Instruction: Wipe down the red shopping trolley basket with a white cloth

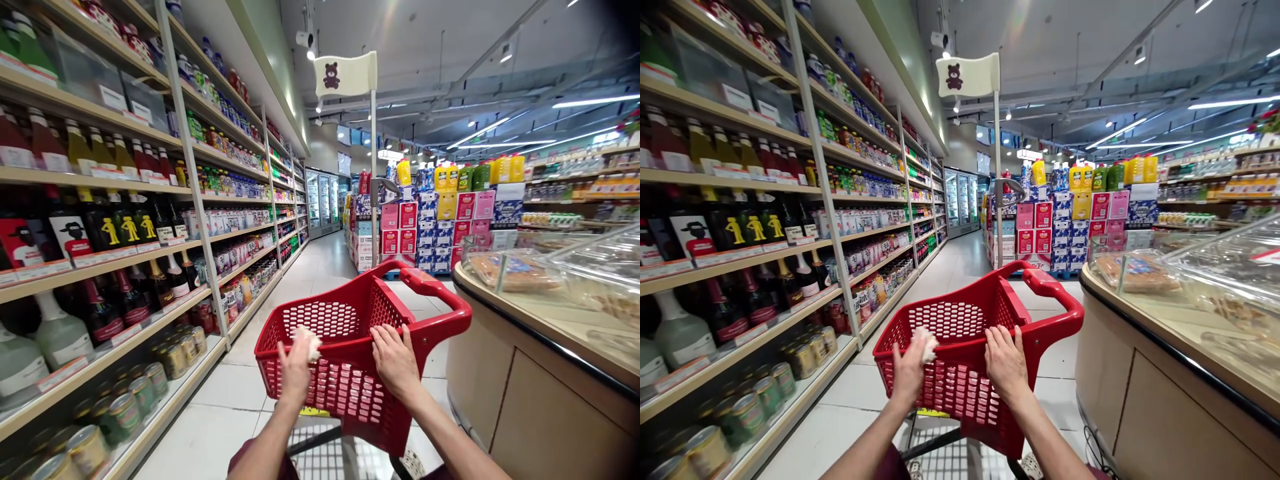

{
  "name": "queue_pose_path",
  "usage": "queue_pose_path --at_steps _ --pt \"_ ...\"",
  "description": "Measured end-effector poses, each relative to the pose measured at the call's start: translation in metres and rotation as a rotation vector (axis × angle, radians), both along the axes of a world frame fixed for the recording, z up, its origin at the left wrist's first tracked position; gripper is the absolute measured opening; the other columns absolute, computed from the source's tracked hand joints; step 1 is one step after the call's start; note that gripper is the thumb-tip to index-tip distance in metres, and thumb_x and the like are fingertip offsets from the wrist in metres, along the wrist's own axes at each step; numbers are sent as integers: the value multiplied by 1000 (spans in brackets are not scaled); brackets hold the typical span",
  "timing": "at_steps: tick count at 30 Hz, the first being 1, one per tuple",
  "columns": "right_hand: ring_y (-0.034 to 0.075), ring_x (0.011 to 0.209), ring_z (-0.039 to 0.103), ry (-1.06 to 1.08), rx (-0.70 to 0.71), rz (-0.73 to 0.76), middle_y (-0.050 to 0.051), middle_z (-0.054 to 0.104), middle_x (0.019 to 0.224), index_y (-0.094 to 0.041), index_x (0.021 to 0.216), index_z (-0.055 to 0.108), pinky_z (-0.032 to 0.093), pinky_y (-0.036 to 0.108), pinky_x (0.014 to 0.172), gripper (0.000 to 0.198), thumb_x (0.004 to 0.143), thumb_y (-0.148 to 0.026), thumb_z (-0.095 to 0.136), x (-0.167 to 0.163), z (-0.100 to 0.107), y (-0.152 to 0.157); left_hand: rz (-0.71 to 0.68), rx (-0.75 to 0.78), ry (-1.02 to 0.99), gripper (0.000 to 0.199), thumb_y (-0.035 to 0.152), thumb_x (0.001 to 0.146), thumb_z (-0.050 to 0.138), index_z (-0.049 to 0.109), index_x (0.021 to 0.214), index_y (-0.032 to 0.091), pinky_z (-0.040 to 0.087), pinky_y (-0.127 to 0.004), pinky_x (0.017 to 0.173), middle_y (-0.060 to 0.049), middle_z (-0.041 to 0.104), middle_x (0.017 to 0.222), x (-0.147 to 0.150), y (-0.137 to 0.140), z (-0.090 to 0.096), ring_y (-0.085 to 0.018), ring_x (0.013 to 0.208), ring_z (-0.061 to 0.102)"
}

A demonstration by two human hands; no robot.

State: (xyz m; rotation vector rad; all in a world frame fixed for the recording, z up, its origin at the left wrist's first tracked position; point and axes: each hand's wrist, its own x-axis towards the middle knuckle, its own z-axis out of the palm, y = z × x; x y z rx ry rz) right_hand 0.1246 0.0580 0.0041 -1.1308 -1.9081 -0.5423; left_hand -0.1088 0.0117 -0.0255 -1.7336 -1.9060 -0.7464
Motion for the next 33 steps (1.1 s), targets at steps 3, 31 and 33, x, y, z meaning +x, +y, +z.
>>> queue_pose_path --at_steps 3,31,33 --pt "21 107 48 -28 -2 10 5 63 108 -18 104 61 11 44 105 33 84 -21 35 3 1 -1 -168 0 32 69 -9 65 27 44 123 24 14 -53 106 -2 47 128 30 10 0 -16 119 42" --pt "21 114 44 -55 13 12 4 58 116 -18 109 59 8 44 105 36 80 -17 37 11 -5 -8 -88 -3 -4 63 -8 70 24 48 119 22 12 -57 104 -5 52 124 16 10 6 -18 115 47" --pt "21 113 44 -39 10 15 5 59 115 -17 107 60 8 44 105 36 80 -17 37 10 -4 -8 54 33 -54 61 -8 67 24 50 117 16 12 -62 101 -11 54 121 -6 3 7 -24 112 50"
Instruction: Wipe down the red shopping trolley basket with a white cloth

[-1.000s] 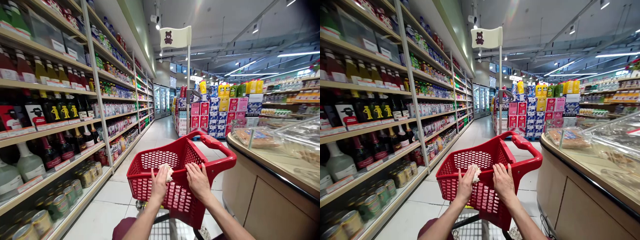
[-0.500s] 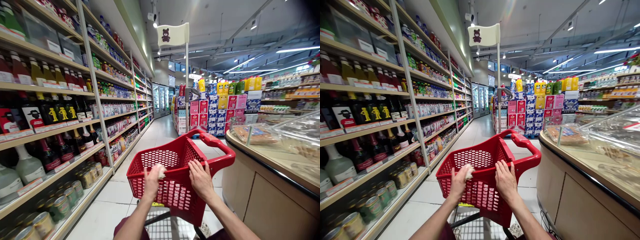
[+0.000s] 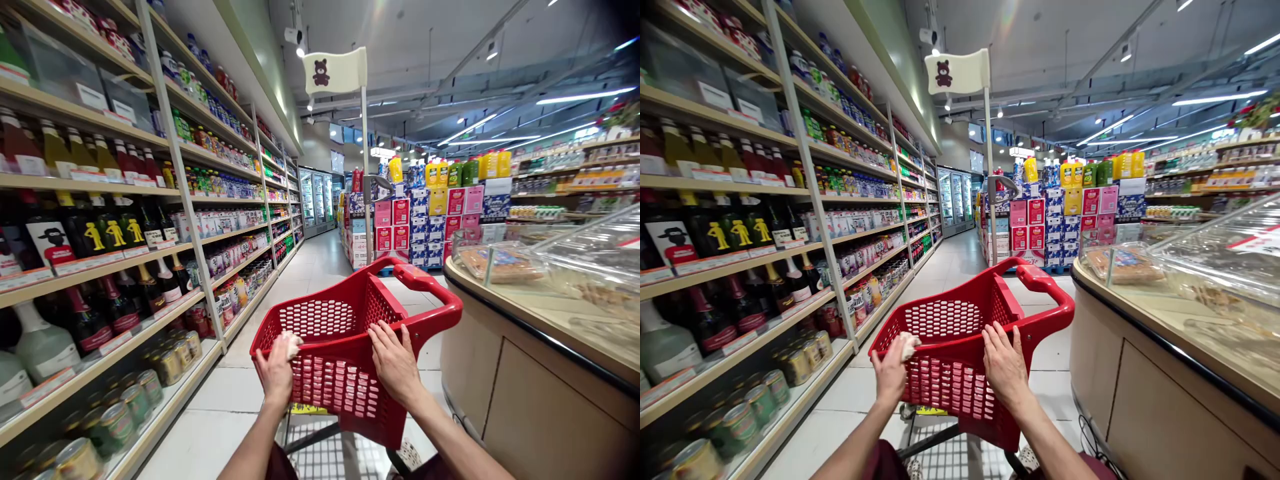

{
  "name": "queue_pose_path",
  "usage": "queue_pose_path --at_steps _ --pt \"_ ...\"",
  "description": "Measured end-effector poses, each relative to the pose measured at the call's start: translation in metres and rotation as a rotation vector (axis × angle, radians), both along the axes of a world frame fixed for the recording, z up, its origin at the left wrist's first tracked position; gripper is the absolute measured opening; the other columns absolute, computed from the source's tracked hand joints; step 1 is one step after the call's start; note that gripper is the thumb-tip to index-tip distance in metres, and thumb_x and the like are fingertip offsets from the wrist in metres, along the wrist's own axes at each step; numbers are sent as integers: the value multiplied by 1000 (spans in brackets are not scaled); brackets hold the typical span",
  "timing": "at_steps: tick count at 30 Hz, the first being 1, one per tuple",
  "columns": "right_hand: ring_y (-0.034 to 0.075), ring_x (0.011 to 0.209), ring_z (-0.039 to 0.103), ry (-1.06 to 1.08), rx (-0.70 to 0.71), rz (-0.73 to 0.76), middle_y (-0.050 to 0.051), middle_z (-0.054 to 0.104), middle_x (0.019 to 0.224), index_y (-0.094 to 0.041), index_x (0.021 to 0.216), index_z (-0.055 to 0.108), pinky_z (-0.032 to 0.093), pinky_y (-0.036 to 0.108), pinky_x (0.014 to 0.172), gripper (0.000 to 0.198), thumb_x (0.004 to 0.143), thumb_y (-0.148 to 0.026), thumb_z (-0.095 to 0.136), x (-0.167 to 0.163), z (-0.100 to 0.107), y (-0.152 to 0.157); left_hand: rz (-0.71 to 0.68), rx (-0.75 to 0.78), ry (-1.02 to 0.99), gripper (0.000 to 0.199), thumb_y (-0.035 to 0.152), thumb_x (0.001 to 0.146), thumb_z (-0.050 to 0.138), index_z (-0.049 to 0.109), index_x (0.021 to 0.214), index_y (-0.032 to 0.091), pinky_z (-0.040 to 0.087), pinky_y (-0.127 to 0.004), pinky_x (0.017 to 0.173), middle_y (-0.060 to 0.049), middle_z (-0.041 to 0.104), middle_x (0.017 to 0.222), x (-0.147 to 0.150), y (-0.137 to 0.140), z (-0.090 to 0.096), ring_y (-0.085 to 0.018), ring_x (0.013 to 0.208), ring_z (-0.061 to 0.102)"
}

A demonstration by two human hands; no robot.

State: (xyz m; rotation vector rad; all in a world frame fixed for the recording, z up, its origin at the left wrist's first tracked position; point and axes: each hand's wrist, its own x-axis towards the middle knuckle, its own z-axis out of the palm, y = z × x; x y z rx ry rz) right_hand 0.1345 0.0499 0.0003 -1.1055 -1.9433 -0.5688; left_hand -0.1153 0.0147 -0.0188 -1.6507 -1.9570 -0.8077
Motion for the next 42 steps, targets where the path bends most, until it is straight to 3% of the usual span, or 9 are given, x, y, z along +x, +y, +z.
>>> queue_pose_path --at_steps 5,8,14,19,25,28,31,36,42 --pt "22 114 44 -8 1 -15 8 60 113 -14 106 60 10 43 105 35 81 -18 37 -4 2 0 -156 -23 75 63 -7 69 27 48 119 26 14 -49 108 1 51 125 39 11 -4 -15 120 41" --pt "21 114 44 -41 0 16 7 60 114 -15 107 59 8 43 106 36 81 -17 35 0 2 1 -285 -10 116 57 -2 74 33 43 123 24 14 -50 107 -3 46 129 62 18 -5 -16 121 39" --pt "22 115 44 -50 -6 -6 7 59 114 -16 108 59 7 46 105 35 81 -18 37 -6 0 -1 -24 -46 58 69 -9 65 27 44 123 23 9 -58 104 -6 47 128 13 2 -6 -20 119 43" --pt "21 112 47 -58 -30 50 7 61 111 -15 105 61 6 44 106 33 82 -17 37 -19 -1 -5 -205 -37 157 62 -1 73 32 36 129 24 16 -52 105 -4 42 133 52 10 -8 -18 123 36" --pt "21 112 46 -70 -13 37 8 61 112 -17 105 61 8 44 106 32 82 -21 38 -19 -5 -3 -232 -63 120 53 29 80 46 32 131 26 18 -58 101 -7 33 138 81 17 -1 -25 126 31" --pt "21 113 46 -68 -16 58 7 60 112 -18 106 60 7 44 106 32 83 -21 38 -16 -6 -2 -227 -72 45 38 26 85 38 42 123 31 17 -59 101 -3 44 132 72 19 1 -21 121 40" --pt "19 112 47 -86 -23 71 5 60 113 -20 106 60 6 45 106 32 83 -20 37 -13 -4 -2 -224 -61 35 45 10 85 31 42 123 33 12 -60 102 -2 47 129 40 15 -4 -19 118 43" --pt "20 110 49 -66 -55 63 5 61 111 -19 105 60 6 45 106 31 83 -20 39 -17 1 -4 -16 -1 10 50 2 80 27 46 121 23 15 -63 100 -10 47 128 4 7 -13 -24 120 41" --pt "20 106 50 -61 -64 68 5 62 109 -18 104 61 6 45 105 31 81 -19 40 -14 4 -5 -285 -24 147 64 -6 72 26 40 126 26 12 -55 105 -4 47 129 33 16 -12 -16 120 41"
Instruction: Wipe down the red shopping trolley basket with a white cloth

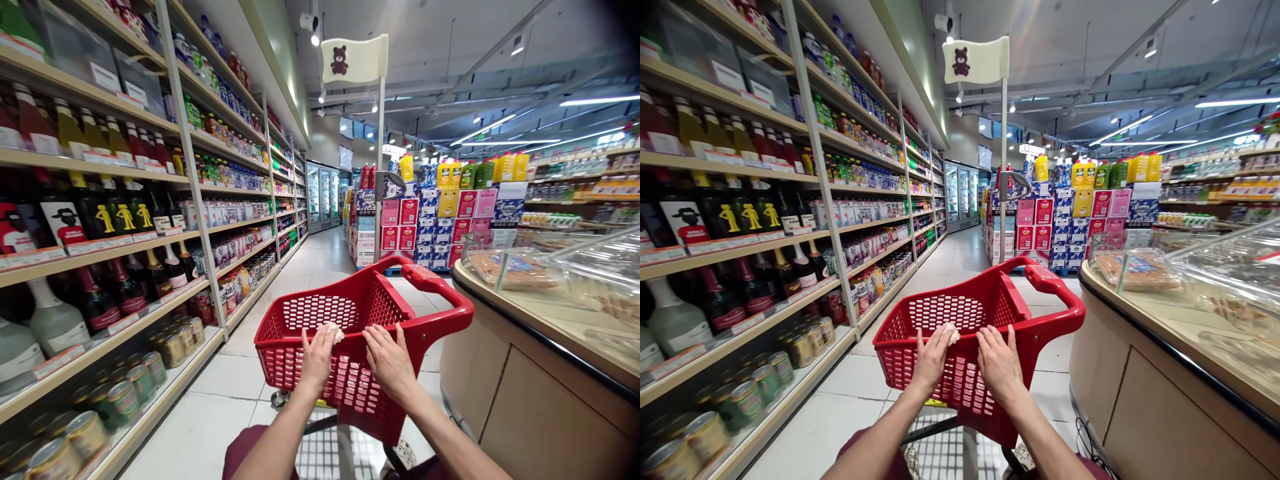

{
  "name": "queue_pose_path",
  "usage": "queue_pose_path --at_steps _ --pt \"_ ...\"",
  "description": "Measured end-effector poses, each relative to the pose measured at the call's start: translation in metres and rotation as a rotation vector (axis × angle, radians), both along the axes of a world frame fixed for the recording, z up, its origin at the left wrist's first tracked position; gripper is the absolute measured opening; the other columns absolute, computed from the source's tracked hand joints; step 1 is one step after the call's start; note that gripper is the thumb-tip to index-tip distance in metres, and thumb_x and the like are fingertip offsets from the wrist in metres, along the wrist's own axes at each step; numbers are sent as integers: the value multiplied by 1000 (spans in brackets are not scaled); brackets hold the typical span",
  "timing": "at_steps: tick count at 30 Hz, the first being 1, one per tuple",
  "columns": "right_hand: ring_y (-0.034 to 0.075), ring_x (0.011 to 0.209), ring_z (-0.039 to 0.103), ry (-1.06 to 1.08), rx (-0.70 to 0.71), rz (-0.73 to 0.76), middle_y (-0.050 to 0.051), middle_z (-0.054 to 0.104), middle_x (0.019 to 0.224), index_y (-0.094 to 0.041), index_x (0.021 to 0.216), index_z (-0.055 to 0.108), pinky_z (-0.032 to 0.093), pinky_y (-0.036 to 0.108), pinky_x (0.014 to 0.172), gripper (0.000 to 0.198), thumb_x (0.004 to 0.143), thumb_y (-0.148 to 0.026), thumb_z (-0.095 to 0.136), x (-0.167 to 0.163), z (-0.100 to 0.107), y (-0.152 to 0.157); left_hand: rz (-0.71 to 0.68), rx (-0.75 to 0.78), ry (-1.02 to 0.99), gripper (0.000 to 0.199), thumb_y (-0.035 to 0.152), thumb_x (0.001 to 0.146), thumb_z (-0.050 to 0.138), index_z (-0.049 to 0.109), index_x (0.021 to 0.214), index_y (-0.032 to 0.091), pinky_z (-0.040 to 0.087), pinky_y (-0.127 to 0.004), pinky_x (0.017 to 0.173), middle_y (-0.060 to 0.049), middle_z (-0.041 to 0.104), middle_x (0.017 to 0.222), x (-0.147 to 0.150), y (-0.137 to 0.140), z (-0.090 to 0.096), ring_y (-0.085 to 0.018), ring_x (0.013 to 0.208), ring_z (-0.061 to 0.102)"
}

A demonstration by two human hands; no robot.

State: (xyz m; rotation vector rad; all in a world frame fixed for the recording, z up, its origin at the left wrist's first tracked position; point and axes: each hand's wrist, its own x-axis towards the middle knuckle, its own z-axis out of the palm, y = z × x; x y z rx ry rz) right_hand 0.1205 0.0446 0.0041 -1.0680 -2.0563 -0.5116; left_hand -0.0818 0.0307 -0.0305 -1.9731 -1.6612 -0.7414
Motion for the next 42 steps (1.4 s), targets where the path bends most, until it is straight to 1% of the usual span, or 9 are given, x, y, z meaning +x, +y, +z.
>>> queue_pose_path --at_steps 6,12,18,20,24,26,30,37,42 --pt "21 112 47 -28 22 -1 6 60 113 -18 104 61 5 45 106 32 82 -19 39 -1 -4 0 289 44 -102 59 -4 72 27 47 120 24 8 -62 101 -8 48 127 -54 -16 -3 -22 117 44" --pt "20 109 49 -40 -15 9 5 61 111 -18 107 60 4 45 106 32 82 -20 40 -18 -5 3 36 -21 15 69 -9 67 27 40 126 25 5 -56 104 -3 43 132 -14 -5 -1 -17 123 37" --pt "21 112 46 -66 -33 1 5 59 115 -18 110 58 4 44 106 34 82 -20 39 -18 -10 0 328 18 -133 59 -4 71 28 48 119 23 5 -60 102 -7 48 128 -60 -17 -3 -21 120 41" --pt "21 113 46 -54 -34 -29 6 59 114 -18 109 59 6 44 106 33 82 -20 40 -19 -10 0 279 1 -108 63 -7 68 26 48 120 24 6 -60 102 -6 46 129 -48 -15 -2 -20 121 39" --pt "20 113 46 -54 -36 -10 5 59 114 -19 109 59 5 45 106 34 81 -18 40 -16 -9 1 32 -22 -19 71 -9 65 25 42 124 26 9 -57 104 -3 44 131 -11 -8 3 -17 122 38" --pt "20 113 46 -71 -31 3 4 59 115 -20 110 58 4 45 106 35 80 -16 40 -14 -9 2 59 -11 -42 69 -8 67 25 43 123 27 9 -58 103 -3 47 128 -17 -11 6 -17 120 41" --pt "20 113 46 -66 -20 -7 5 58 116 -19 111 57 6 45 106 36 80 -15 39 -15 -12 1 275 43 -129 54 -1 75 29 51 116 26 9 -61 102 -6 53 122 -50 -20 8 -21 113 48" --pt "20 114 45 -54 -20 -4 6 57 117 -18 111 57 8 43 106 38 78 -14 40 -13 -14 2 16 -3 -16 68 -9 66 26 44 122 25 10 -55 105 -2 49 128 -8 -6 4 -16 120 41" --pt "19 113 46 -54 -21 12 5 58 117 -18 111 57 7 42 106 38 77 -14 40 -13 -13 2 219 14 -116 52 0 76 28 49 117 26 9 -60 102 -5 54 122 -59 -15 3 -20 114 48"
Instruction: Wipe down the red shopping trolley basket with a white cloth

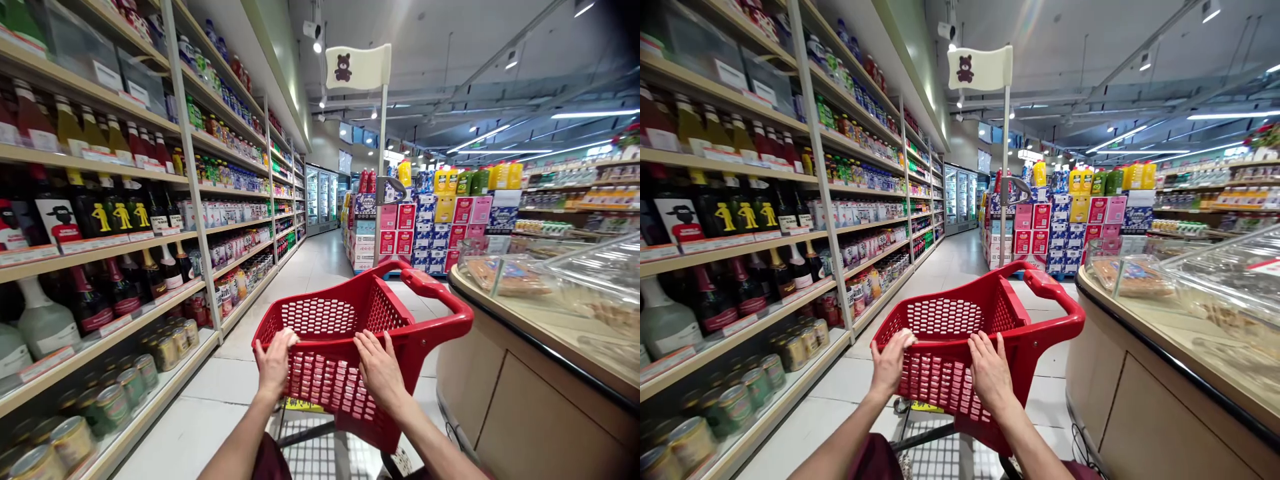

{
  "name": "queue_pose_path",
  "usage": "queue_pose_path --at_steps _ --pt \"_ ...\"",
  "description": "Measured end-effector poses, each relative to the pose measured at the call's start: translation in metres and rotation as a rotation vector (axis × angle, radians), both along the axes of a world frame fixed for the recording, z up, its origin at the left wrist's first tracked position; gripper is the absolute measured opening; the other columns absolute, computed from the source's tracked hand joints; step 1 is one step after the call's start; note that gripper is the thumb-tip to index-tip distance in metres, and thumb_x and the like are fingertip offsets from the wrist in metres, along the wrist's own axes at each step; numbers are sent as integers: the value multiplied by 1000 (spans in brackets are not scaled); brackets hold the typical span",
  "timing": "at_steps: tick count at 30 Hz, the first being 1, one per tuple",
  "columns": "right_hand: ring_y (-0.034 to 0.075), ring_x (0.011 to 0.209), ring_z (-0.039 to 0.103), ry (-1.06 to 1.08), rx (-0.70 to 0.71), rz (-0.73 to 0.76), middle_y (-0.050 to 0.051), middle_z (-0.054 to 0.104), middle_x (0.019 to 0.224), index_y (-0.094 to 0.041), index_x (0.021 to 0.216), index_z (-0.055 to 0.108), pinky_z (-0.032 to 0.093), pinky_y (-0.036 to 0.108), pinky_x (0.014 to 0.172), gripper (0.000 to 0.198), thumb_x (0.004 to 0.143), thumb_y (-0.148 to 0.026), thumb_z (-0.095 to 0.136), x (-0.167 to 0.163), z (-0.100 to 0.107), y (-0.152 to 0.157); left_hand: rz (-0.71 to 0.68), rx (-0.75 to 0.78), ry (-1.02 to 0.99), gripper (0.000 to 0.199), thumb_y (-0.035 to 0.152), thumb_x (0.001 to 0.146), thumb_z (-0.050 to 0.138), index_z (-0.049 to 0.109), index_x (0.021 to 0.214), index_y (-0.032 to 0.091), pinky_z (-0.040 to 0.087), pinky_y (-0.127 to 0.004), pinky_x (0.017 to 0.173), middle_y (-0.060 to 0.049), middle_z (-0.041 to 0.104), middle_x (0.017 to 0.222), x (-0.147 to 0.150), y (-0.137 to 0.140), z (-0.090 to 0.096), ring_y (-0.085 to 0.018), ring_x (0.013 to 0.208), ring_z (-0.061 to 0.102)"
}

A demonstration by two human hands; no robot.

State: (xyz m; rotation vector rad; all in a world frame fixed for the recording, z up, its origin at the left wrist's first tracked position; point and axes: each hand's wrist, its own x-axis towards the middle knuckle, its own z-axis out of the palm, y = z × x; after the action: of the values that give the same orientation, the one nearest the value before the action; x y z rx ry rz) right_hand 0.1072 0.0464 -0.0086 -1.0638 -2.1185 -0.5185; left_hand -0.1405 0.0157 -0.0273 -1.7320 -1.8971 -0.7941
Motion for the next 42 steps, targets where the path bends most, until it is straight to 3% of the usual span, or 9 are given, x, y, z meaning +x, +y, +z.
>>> queue_pose_path --at_steps 3,8,15,20,22,27,34,39,42 --pt "21 112 46 7 6 -16 6 58 116 -18 110 58 7 43 106 38 77 -14 40 -2 0 -1 15 5 -25 49 2 77 29 51 116 24 9 -60 102 -7 53 123 5 0 -1 -21 116 46" --pt "20 111 47 -1 7 18 5 59 114 -19 110 57 8 44 105 38 78 -13 38 5 2 2 -214 17 44 60 -4 72 28 44 123 25 9 -54 105 -4 49 127 66 10 -4 -17 120 41" --pt "22 110 47 79 40 -67 7 61 111 -15 108 58 10 44 105 35 78 -16 40 19 10 10 39 28 -56 49 2 78 30 51 115 26 10 -60 102 -6 54 122 20 0 3 -21 114 48" --pt "22 109 47 94 39 -55 7 62 109 -15 106 59 10 45 104 35 77 -15 39 21 11 8 -268 26 37 54 0 77 29 46 120 27 9 -52 107 -2 51 125 92 16 7 -15 119 43" --pt "21 110 47 83 44 -40 7 61 111 -15 107 58 11 44 104 36 77 -14 38 23 11 7 -297 53 60 50 3 78 31 46 121 26 11 -52 106 -3 51 125 104 17 7 -16 118 43" --pt "21 111 46 69 49 -49 7 61 111 -15 108 58 8 43 105 37 76 -15 40 20 11 6 -70 41 -56 49 4 81 29 46 120 27 9 -60 102 -6 54 122 62 6 9 -19 114 48" --pt "21 111 46 64 59 -58 7 60 112 -16 108 58 7 44 106 38 75 -13 39 22 12 7 -301 43 89 46 6 81 33 45 121 27 12 -52 106 -3 52 125 110 21 14 -16 117 45" --pt "21 112 45 76 42 -59 6 60 113 -16 110 57 6 44 106 39 75 -12 39 27 13 4 -163 45 -13 47 4 82 28 44 121 26 8 -58 103 -5 54 122 76 10 12 -17 114 47" --pt "21 112 45 88 40 -80 7 60 113 -15 110 57 7 45 105 39 75 -12 39 24 14 3 -185 49 6 47 3 82 29 45 120 25 9 -57 104 -4 54 122 80 13 11 -17 116 46"
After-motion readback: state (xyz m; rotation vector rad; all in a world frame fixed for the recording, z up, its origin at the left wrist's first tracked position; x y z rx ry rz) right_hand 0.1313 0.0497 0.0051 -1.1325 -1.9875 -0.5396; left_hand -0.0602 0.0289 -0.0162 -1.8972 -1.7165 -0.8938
